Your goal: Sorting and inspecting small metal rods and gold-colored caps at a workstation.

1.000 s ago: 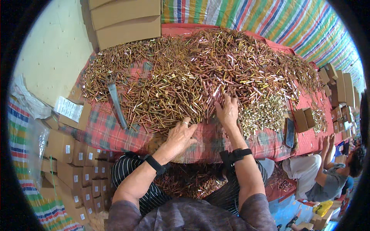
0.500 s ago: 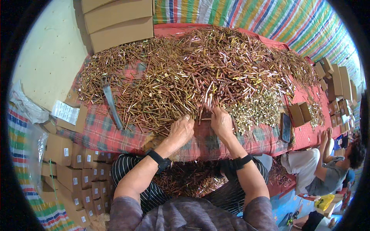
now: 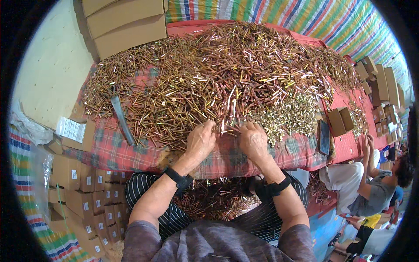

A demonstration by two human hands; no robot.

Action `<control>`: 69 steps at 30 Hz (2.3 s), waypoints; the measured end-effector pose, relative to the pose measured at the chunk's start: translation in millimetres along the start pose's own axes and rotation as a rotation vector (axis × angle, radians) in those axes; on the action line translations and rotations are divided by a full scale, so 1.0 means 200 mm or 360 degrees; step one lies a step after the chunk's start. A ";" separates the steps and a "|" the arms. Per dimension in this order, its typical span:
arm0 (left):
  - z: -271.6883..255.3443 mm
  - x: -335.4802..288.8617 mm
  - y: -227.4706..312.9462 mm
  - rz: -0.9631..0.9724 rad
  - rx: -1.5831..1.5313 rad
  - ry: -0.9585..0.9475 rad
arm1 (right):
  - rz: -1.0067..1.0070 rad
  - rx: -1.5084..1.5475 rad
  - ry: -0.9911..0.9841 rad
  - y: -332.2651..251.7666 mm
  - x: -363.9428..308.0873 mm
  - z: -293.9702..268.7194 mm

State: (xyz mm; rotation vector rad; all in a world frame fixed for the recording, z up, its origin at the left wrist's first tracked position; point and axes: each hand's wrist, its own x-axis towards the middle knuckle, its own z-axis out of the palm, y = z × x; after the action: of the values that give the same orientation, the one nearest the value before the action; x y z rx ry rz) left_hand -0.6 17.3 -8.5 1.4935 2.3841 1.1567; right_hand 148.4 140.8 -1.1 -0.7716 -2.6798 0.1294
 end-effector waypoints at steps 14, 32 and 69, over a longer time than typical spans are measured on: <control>-0.15 0.01 0.00 -0.0967 -0.2128 -0.0041 | 0.0131 0.0814 0.0079 -0.09 -0.02 -0.11; -0.14 -0.02 0.04 -0.1025 -0.2529 -0.0095 | 0.0219 0.1010 -0.0008 -0.16 -0.05 -0.19; -0.05 -0.10 0.06 -0.1054 -0.2003 -0.0513 | 0.0062 0.0034 -0.0012 -0.01 -0.12 0.05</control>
State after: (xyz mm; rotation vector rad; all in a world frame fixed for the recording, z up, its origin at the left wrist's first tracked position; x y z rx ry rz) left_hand 14.5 -0.2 0.9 0.3695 1.1992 1.5299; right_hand 163.6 126.9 -17.9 -0.8183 -2.6670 0.1702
